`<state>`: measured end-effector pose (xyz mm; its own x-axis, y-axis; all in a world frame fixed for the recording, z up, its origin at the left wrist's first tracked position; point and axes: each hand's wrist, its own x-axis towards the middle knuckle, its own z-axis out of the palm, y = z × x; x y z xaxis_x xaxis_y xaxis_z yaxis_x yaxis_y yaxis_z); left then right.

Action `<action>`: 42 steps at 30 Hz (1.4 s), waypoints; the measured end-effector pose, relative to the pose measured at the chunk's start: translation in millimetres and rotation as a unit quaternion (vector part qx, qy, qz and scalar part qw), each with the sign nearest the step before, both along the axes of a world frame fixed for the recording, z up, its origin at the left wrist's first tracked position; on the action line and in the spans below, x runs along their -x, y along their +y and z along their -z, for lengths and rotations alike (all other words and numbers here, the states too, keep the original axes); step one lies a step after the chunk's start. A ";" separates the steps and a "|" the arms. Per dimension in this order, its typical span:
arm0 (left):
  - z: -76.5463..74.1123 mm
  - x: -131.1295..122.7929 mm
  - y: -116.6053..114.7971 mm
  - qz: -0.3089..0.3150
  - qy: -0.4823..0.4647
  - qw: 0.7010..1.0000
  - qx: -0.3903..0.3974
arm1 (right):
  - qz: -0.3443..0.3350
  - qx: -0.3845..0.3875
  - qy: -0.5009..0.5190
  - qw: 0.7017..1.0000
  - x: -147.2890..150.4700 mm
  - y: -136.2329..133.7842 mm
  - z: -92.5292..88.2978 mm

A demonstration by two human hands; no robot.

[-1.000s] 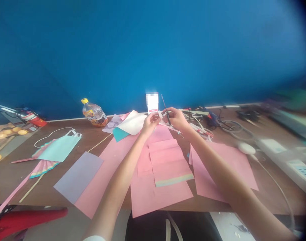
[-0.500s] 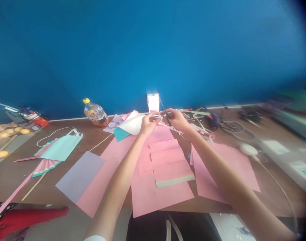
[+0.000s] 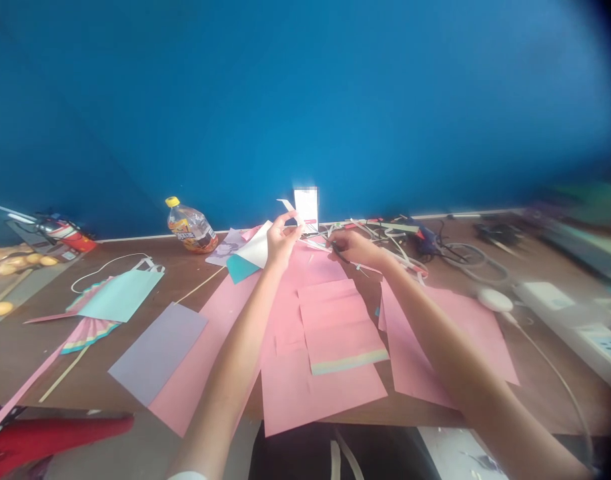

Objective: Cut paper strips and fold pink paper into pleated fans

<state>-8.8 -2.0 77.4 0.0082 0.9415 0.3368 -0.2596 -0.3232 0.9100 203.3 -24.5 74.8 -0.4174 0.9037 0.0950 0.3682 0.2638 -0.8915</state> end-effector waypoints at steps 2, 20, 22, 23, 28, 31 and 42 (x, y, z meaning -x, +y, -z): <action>-1.1 1.5 0.7 -0.012 0.005 1.000 -0.005 | -0.010 0.012 -0.001 1.000 2.2 0.7 1.3; -1.4 4.8 2.9 -0.021 0.001 0.999 -0.034 | -0.042 0.059 0.066 0.995 10.4 0.5 5.8; 0.0 4.7 3.6 -0.023 0.008 0.999 -0.041 | -0.043 0.057 0.066 0.995 10.3 1.4 7.0; 0.6 4.6 4.0 -0.027 0.011 0.999 -0.043 | -0.045 0.056 0.066 0.995 10.4 1.5 7.2; 1.7 5.2 5.5 -0.034 0.018 0.999 -0.039 | -0.060 0.056 0.064 0.995 12.4 0.0 6.2; 2.4 5.2 5.6 -0.027 0.018 0.999 -0.039 | -0.063 0.056 0.063 0.994 13.6 0.2 6.8; 9.9 1.6 6.6 -0.011 0.022 0.999 -0.041 | -0.068 0.055 0.090 0.992 18.4 -0.1 9.7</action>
